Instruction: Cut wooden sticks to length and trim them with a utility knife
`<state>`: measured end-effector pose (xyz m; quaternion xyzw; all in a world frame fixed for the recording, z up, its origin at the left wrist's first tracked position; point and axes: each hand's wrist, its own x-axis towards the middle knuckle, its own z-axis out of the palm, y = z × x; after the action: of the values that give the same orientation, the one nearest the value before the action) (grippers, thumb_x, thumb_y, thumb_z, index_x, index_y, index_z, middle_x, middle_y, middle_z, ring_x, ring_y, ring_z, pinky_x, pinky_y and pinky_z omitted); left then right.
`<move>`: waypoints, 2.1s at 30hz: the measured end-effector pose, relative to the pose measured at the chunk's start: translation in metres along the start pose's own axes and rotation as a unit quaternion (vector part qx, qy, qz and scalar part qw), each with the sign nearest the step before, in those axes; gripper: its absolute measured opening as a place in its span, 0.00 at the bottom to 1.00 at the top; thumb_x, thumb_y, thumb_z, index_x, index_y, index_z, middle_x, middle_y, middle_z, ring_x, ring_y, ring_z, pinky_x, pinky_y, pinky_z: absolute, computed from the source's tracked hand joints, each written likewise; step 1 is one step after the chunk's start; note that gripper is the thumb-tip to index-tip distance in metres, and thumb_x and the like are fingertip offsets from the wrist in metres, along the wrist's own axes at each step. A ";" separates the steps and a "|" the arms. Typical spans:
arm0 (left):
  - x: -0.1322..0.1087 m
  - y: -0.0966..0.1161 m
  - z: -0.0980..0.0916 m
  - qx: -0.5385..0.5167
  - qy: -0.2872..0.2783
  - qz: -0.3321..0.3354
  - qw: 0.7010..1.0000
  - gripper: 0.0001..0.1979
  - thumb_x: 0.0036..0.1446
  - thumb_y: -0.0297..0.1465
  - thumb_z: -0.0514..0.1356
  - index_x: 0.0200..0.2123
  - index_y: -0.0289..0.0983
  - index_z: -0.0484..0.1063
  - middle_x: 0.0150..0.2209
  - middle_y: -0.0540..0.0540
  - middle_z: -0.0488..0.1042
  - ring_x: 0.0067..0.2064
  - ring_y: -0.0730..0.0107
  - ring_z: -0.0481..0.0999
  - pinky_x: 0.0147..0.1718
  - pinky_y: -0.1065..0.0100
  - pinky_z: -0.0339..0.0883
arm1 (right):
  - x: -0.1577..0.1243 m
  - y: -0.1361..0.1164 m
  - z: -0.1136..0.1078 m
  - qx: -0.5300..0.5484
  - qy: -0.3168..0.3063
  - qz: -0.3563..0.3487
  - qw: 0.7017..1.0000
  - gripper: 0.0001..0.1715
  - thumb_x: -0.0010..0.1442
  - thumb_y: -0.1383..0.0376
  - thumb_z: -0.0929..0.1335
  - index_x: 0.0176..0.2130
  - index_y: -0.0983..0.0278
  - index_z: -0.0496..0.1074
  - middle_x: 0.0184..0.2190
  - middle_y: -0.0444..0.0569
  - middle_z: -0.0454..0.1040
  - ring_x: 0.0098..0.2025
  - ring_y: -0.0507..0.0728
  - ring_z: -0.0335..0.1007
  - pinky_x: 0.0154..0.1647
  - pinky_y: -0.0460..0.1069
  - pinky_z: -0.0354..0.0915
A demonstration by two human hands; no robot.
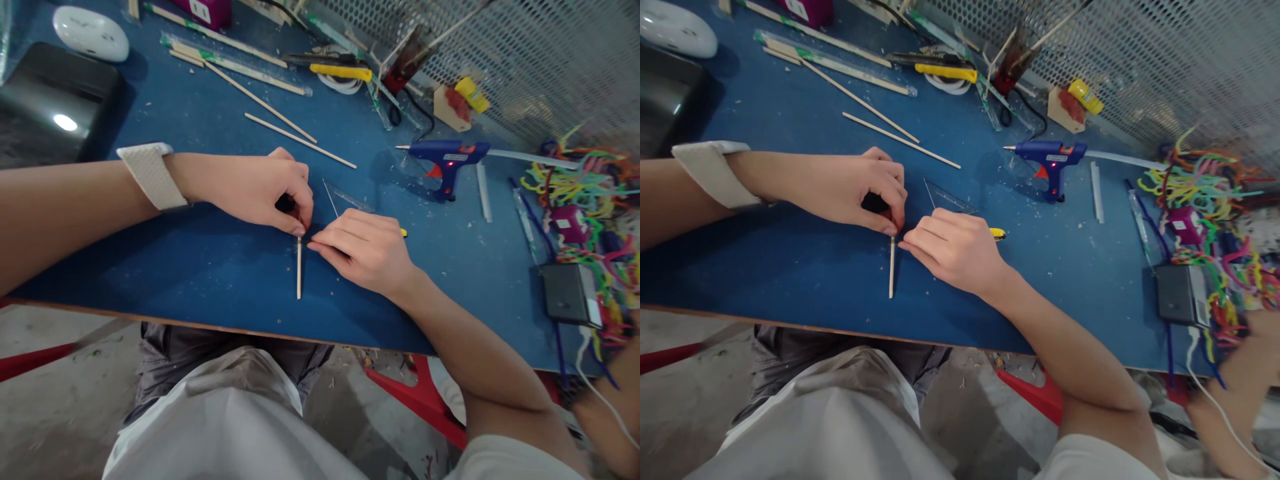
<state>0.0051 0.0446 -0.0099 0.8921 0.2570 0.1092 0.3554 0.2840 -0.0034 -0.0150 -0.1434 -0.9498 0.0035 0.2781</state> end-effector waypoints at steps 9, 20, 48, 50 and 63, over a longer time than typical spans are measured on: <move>0.002 -0.003 0.001 -0.026 -0.011 0.001 1.000 0.16 0.68 0.54 0.68 0.38 0.53 0.90 0.38 0.51 0.86 0.54 0.56 0.80 0.75 0.54 0.52 | 0.001 0.003 -0.007 0.001 -0.053 -0.017 0.998 0.08 0.81 0.61 0.74 0.52 0.63 0.85 0.44 0.48 0.91 0.40 0.57 0.83 0.42 0.53 0.77; 0.000 -0.001 -0.004 -0.031 -0.040 0.002 0.999 0.15 0.68 0.53 0.69 0.40 0.52 0.90 0.38 0.50 0.86 0.55 0.56 0.79 0.75 0.54 0.53 | -0.003 0.017 -0.012 0.059 -0.043 -0.028 0.997 0.05 0.82 0.65 0.74 0.51 0.61 0.84 0.42 0.47 0.91 0.42 0.56 0.86 0.45 0.51 0.81; 0.001 0.001 -0.006 -0.030 -0.048 0.010 0.998 0.16 0.70 0.53 0.68 0.41 0.53 0.91 0.38 0.50 0.86 0.56 0.54 0.78 0.75 0.54 0.54 | -0.005 0.033 -0.020 0.083 -0.082 -0.038 0.992 0.09 0.82 0.66 0.72 0.54 0.56 0.86 0.46 0.44 0.93 0.45 0.57 0.87 0.48 0.53 0.84; 0.001 0.000 -0.005 -0.029 -0.048 0.016 0.998 0.15 0.70 0.53 0.68 0.41 0.53 0.91 0.39 0.49 0.87 0.56 0.54 0.78 0.75 0.53 0.54 | -0.004 0.031 -0.020 0.093 -0.077 -0.043 0.992 0.09 0.81 0.67 0.73 0.54 0.58 0.86 0.47 0.46 0.93 0.46 0.57 0.87 0.49 0.53 0.83; 0.001 0.001 -0.006 -0.010 -0.050 0.010 0.999 0.19 0.70 0.57 0.66 0.42 0.55 0.92 0.40 0.50 0.87 0.55 0.55 0.78 0.75 0.51 0.52 | -0.003 0.028 -0.017 0.065 -0.065 -0.059 0.994 0.09 0.83 0.68 0.71 0.51 0.59 0.84 0.44 0.45 0.92 0.43 0.55 0.86 0.47 0.52 0.82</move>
<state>0.0040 0.0477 -0.0052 0.8954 0.2291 0.0708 0.3752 0.3029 0.0212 -0.0043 -0.0678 -0.9703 0.0584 0.2246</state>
